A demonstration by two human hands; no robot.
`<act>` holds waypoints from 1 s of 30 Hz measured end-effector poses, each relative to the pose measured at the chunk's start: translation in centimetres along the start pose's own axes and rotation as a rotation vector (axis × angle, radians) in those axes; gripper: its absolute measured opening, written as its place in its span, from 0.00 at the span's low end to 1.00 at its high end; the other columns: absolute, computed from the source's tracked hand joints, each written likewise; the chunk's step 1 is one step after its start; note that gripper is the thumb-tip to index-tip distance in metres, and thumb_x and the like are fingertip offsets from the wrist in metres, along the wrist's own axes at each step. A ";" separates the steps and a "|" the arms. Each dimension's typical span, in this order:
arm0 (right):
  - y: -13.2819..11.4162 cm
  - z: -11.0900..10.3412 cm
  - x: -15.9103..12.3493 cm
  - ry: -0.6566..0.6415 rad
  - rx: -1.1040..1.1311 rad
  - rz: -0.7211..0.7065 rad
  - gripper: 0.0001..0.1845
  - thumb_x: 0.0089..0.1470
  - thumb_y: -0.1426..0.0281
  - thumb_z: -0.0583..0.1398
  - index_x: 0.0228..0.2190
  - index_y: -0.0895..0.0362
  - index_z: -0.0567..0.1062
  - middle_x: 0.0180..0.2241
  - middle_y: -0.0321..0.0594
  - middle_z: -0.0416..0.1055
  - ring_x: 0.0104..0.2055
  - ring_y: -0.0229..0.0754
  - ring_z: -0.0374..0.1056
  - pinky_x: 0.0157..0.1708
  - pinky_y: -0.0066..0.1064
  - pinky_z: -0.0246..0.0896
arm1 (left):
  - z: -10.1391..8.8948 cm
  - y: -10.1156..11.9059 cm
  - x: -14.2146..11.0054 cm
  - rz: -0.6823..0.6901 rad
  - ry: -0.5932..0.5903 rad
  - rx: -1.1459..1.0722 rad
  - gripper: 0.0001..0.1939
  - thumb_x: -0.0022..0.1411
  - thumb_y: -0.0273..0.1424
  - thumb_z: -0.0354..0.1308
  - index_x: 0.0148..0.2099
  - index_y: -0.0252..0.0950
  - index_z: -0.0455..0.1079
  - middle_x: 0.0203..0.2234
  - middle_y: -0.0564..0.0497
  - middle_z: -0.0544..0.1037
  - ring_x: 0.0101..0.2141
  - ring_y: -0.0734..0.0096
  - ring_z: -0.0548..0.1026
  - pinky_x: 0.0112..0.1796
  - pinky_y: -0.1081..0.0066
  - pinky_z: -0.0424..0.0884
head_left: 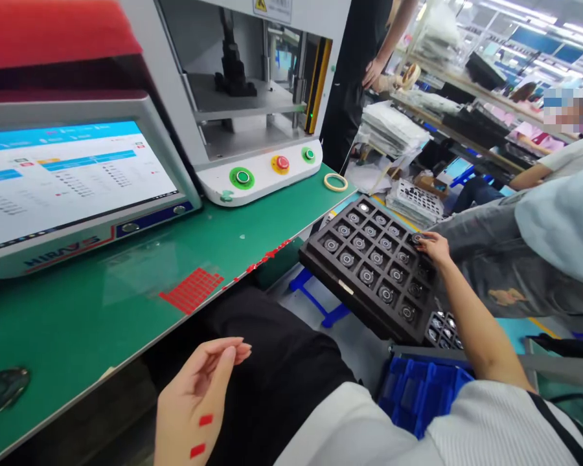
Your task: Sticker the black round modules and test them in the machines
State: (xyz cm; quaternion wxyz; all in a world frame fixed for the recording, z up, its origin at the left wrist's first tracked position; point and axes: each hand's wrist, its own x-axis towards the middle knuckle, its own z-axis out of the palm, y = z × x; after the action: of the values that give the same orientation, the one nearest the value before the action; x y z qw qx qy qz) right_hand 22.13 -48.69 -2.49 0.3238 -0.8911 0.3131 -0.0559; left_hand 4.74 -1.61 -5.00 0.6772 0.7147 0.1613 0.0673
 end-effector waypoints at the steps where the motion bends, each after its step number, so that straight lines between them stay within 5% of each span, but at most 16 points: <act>1: 0.5 0.1 0.2 -0.001 -0.047 0.010 0.19 0.62 0.63 0.60 0.51 0.59 0.70 0.50 0.46 0.71 0.47 0.44 0.71 0.45 0.42 0.71 | 0.0 -0.1 0.0 0.003 0.001 -0.001 0.12 0.55 0.41 0.66 0.35 0.37 0.77 0.27 0.50 0.81 0.29 0.67 0.81 0.36 0.73 0.81; 6: -0.4 0.0 0.5 0.036 -0.306 -0.085 0.16 0.61 0.64 0.60 0.47 0.59 0.73 0.49 0.45 0.71 0.48 0.45 0.70 0.48 0.43 0.69 | -0.3 -0.9 0.4 -0.004 0.017 -0.013 0.11 0.56 0.40 0.65 0.36 0.37 0.77 0.27 0.51 0.81 0.29 0.68 0.81 0.36 0.74 0.80; 10: -4.4 2.4 -3.9 0.092 -0.402 -0.347 0.09 0.60 0.71 0.58 0.37 0.63 0.77 0.48 0.56 0.72 0.58 0.56 0.64 0.54 0.48 0.60 | -0.3 -0.8 0.6 -0.001 0.007 -0.018 0.13 0.58 0.40 0.63 0.37 0.35 0.77 0.27 0.49 0.81 0.28 0.70 0.80 0.35 0.74 0.79; 13: -7.7 6.9 -11.6 0.047 -0.303 -0.691 0.08 0.57 0.69 0.59 0.37 0.58 0.78 0.44 0.51 0.76 0.53 0.52 0.69 0.51 0.40 0.63 | -0.1 0.3 0.3 0.010 0.059 -0.009 0.15 0.61 0.41 0.60 0.39 0.32 0.76 0.25 0.49 0.81 0.24 0.72 0.79 0.30 0.75 0.78; 15: -9.6 9.6 -18.0 0.026 -0.001 -1.186 0.01 0.52 0.71 0.63 0.30 0.54 0.77 0.29 0.41 0.78 0.35 0.43 0.74 0.39 0.34 0.68 | 0.0 1.0 -0.1 0.011 0.128 -0.012 0.17 0.62 0.42 0.59 0.34 0.32 0.75 0.20 0.50 0.79 0.19 0.74 0.75 0.23 0.77 0.73; 17: -11.1 11.6 -23.9 -0.086 0.367 -1.519 0.10 0.48 0.77 0.65 0.32 0.50 0.77 0.24 0.34 0.76 0.26 0.38 0.73 0.31 0.30 0.69 | -0.3 1.4 -0.4 0.008 0.184 -0.002 0.20 0.63 0.42 0.58 0.25 0.33 0.72 0.14 0.52 0.75 0.15 0.77 0.71 0.18 0.80 0.67; 19: -12.3 12.9 -28.7 -0.307 0.630 -1.500 0.17 0.49 0.81 0.63 0.38 0.50 0.75 0.28 0.35 0.78 0.29 0.39 0.74 0.29 0.31 0.71 | -0.8 1.7 -0.9 0.028 0.234 0.030 0.23 0.64 0.42 0.57 0.20 0.34 0.69 0.11 0.54 0.71 0.12 0.79 0.68 0.16 0.80 0.63; 23: -13.3 14.5 -34.0 -0.761 0.833 -1.152 0.18 0.51 0.83 0.62 0.41 0.52 0.74 0.38 0.41 0.78 0.40 0.43 0.76 0.39 0.36 0.74 | -2.1 2.1 -1.9 0.183 0.367 0.163 0.28 0.69 0.38 0.52 0.16 0.35 0.66 0.08 0.55 0.66 0.11 0.81 0.64 0.17 0.78 0.58; 30: -13.3 15.1 -36.2 -0.974 0.915 -0.869 0.13 0.52 0.82 0.64 0.34 0.52 0.76 0.32 0.37 0.76 0.35 0.39 0.74 0.34 0.32 0.74 | -3.0 2.3 -2.2 0.418 0.568 0.420 0.31 0.69 0.32 0.51 0.13 0.34 0.51 0.08 0.58 0.55 0.12 0.85 0.53 0.18 0.73 0.48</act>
State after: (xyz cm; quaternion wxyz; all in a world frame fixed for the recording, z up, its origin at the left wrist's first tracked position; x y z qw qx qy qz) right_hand 4.79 -11.10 -2.41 0.7071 -0.6363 -0.2931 0.0958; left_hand 2.01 0.47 -2.25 0.4167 0.8079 0.2035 0.3636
